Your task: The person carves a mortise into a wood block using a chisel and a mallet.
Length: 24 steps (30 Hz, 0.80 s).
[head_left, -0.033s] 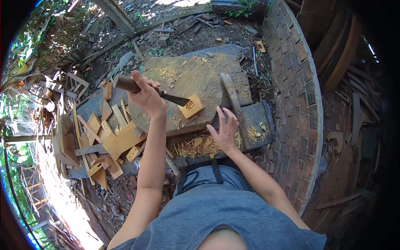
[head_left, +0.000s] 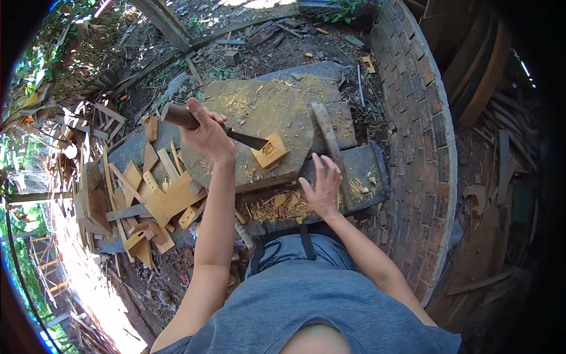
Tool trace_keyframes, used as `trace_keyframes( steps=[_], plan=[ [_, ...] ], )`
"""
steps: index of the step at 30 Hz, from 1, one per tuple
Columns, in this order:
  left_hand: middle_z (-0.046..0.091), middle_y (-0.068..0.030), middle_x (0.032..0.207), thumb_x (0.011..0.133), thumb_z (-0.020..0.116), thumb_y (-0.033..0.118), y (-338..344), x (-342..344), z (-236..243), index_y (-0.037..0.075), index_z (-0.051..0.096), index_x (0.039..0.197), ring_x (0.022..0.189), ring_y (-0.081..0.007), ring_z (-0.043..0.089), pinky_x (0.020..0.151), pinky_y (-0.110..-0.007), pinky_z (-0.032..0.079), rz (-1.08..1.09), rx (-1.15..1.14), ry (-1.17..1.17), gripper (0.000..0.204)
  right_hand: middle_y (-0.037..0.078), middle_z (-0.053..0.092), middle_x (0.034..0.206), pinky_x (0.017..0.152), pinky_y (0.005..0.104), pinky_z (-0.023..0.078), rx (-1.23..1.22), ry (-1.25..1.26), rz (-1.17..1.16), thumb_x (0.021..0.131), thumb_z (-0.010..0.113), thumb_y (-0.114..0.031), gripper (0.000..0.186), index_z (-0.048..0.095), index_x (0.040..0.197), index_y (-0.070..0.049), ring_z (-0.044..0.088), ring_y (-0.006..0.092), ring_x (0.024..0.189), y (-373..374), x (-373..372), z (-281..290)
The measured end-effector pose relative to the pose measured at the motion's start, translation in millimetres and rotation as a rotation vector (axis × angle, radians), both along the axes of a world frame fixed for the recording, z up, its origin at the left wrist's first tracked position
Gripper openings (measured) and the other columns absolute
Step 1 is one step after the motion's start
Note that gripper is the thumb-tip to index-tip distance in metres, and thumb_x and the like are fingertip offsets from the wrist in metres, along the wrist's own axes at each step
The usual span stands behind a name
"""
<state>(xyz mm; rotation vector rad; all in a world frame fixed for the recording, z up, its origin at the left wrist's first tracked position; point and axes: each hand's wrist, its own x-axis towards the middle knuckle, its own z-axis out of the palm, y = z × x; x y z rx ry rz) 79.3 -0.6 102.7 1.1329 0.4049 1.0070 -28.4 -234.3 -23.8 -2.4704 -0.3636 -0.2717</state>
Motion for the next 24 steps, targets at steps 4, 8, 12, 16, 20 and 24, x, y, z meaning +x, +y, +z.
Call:
trace_keyframes(
  steps=[4, 8, 12, 16, 20, 24],
  plan=[
    [0.046, 0.0002, 0.059, 0.096, 0.066, 0.041, 1, 14, -9, 0.005, 0.047, 0.092, 0.047, -0.0081, 0.049, 0.045, -0.024, 0.044, 0.000, 0.038, 0.080, 0.041, 0.016, 0.040, 0.137, 0.106, 0.0519, 0.033, -0.021, 0.129, -0.194, 0.084, 0.073, -0.024, 0.072, 0.041, 0.147, -0.014, 0.038, 0.0380, 0.128, -47, -23, -9],
    [0.046, 0.0000, 0.060, 0.096, 0.066, 0.041, -1, 24, -12, 0.005, 0.047, 0.091, 0.047, -0.0082, 0.049, 0.044, -0.024, 0.044, -0.043, 0.036, 0.104, 0.041, 0.017, 0.039, 0.137, 0.107, 0.0507, 0.033, -0.057, 0.175, -0.280, 0.084, 0.073, -0.018, 0.070, 0.042, 0.146, -0.013, 0.039, 0.0385, 0.127, -77, -41, -22],
    [0.047, 0.0001, 0.061, 0.095, 0.067, 0.042, -2, 29, -18, 0.005, 0.047, 0.092, 0.046, -0.0086, 0.050, 0.042, -0.024, 0.045, -0.063, 0.108, 0.112, 0.042, 0.017, 0.039, 0.138, 0.107, 0.0510, 0.033, -0.062, 0.186, -0.273, 0.083, 0.072, -0.015, 0.067, 0.044, 0.144, -0.012, 0.039, 0.0394, 0.127, -82, -45, -28],
    [0.047, 0.0000, 0.062, 0.095, 0.067, 0.043, -2, 33, -21, 0.004, 0.047, 0.092, 0.046, -0.0087, 0.050, 0.042, -0.024, 0.046, -0.054, 0.142, 0.140, 0.043, 0.017, 0.039, 0.138, 0.107, 0.0510, 0.033, -0.061, 0.182, -0.234, 0.083, 0.072, -0.014, 0.065, 0.046, 0.143, -0.013, 0.039, 0.0397, 0.127, -73, -36, -27],
    [0.049, -0.0012, 0.067, 0.095, 0.067, 0.043, -1, 37, -24, 0.003, 0.048, 0.098, 0.047, -0.0086, 0.050, 0.041, -0.024, 0.046, -0.060, 0.168, 0.136, 0.045, 0.016, 0.038, 0.139, 0.107, 0.0508, 0.034, -0.057, 0.183, -0.205, 0.083, 0.071, -0.013, 0.064, 0.047, 0.142, -0.012, 0.039, 0.0397, 0.127, -61, -20, -23],
    [0.049, -0.0015, 0.069, 0.094, 0.068, 0.042, -9, 40, -22, 0.003, 0.046, 0.102, 0.048, -0.0085, 0.050, 0.042, -0.025, 0.047, -0.055, 0.206, 0.135, 0.045, 0.016, 0.038, 0.139, 0.107, 0.0507, 0.034, -0.034, 0.188, -0.193, 0.083, 0.071, -0.013, 0.062, 0.048, 0.141, -0.012, 0.039, 0.0398, 0.126, -61, -12, -20]
  ],
)
